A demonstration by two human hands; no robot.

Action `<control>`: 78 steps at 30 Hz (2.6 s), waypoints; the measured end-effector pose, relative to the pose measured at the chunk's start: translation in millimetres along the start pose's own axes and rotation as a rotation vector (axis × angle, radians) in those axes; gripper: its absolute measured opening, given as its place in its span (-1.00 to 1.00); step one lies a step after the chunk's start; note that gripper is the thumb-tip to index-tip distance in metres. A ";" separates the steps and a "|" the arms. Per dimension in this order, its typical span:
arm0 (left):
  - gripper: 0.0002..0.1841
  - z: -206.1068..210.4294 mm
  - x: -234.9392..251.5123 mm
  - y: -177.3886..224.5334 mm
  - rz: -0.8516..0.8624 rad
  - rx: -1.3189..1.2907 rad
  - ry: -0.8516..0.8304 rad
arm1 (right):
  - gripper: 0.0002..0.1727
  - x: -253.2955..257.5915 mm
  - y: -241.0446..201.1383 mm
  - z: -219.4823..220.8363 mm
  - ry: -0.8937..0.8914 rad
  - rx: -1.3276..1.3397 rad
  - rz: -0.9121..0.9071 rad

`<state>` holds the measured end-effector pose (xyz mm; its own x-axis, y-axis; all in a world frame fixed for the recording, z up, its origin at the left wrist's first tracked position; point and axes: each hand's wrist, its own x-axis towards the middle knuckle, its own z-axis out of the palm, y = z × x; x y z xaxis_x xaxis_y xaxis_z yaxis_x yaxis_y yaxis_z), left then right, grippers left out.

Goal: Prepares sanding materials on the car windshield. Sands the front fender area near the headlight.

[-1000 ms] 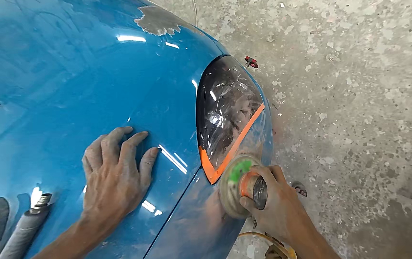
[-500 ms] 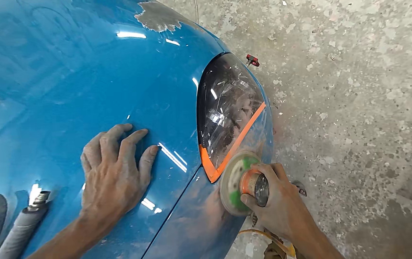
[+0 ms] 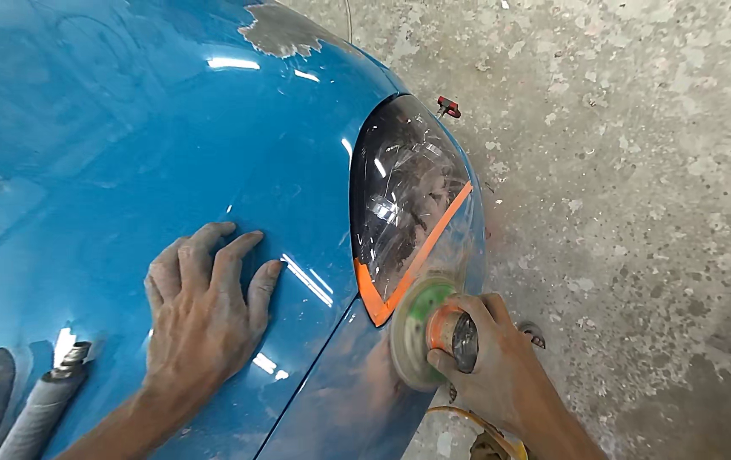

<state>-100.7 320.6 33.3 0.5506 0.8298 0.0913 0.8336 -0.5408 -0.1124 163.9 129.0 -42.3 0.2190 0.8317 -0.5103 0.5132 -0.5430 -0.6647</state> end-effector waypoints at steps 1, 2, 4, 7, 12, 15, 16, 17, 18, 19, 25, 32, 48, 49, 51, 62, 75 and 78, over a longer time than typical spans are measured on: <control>-0.35 0.2 0.0 -0.2 0.001 0.001 -0.001 | -0.17 -0.5 0.7 0.0 -0.001 0.003 0.001; -0.35 0.4 0.1 -0.1 0.002 0.000 -0.001 | -0.16 0.0 0.3 -1.2 -0.006 0.003 0.008; -0.35 0.1 -0.5 0.4 -0.001 -0.002 -0.006 | -0.14 2.0 -2.5 -3.4 -0.018 -0.005 0.026; -0.34 -0.4 0.2 1.1 -0.010 -0.005 -0.008 | -0.17 1.1 -3.3 -2.3 -0.014 -0.008 0.008; -0.35 -0.3 -0.4 1.2 -0.003 -0.006 0.000 | -0.17 0.3 -5.6 -5.0 -0.048 -0.012 0.026; -0.34 -0.8 -0.2 0.7 -0.009 -0.006 -0.003 | -0.18 1.4 -4.9 -4.6 -0.027 -0.021 0.012; -0.34 -0.6 0.1 0.5 -0.009 -0.004 -0.001 | -0.17 0.0 -4.8 -4.4 -0.036 -0.020 0.010; -0.34 -0.3 0.0 0.3 -0.006 -0.004 0.001 | -0.17 -1.8 -5.4 -4.5 -0.052 -0.014 0.012; -0.34 -0.4 -0.1 0.5 -0.004 -0.005 -0.003 | -0.18 -3.0 -6.3 -4.6 -0.060 -0.009 0.012; -0.34 -0.5 -0.4 1.0 -0.004 -0.004 -0.007 | -0.18 -3.3 -6.9 -4.4 -0.055 -0.010 0.010; -0.34 0.4 -0.6 0.3 0.001 0.001 0.003 | -0.17 -5.5 -8.1 -5.5 -0.040 -0.033 -0.019; -0.34 -0.1 -1.2 1.1 -0.001 -0.001 0.002 | -0.17 -7.9 -9.9 -3.3 -0.029 -0.039 -0.027; -0.35 -0.3 -1.7 1.0 -0.007 -0.010 -0.007 | -0.21 -33.4 -12.5 8.5 -0.001 -0.060 -0.132; -0.34 -0.7 -1.5 1.2 -0.010 -0.011 -0.009 | -0.21 -31.9 -12.7 9.3 0.018 -0.057 -0.138; -0.34 -1.3 -0.9 1.9 -0.010 -0.012 -0.008 | -0.21 -29.5 -11.1 12.2 0.049 -0.046 -0.162; -0.35 -1.1 -0.5 1.6 0.003 -0.005 -0.006 | -0.20 -31.7 -15.4 11.1 0.040 -0.043 -0.160; -0.35 -1.5 -0.3 1.5 0.000 -0.011 -0.001 | -0.20 -25.6 -15.0 8.4 0.035 -0.074 -0.126; -0.35 -1.1 0.3 0.7 0.001 -0.005 0.000 | -0.20 -24.0 -13.7 6.8 0.023 -0.080 -0.118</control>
<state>-99.9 320.4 34.4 0.5513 0.8293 0.0913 0.8333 -0.5421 -0.1079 146.0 115.7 -24.6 0.1714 0.8922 -0.4179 0.6012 -0.4308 -0.6730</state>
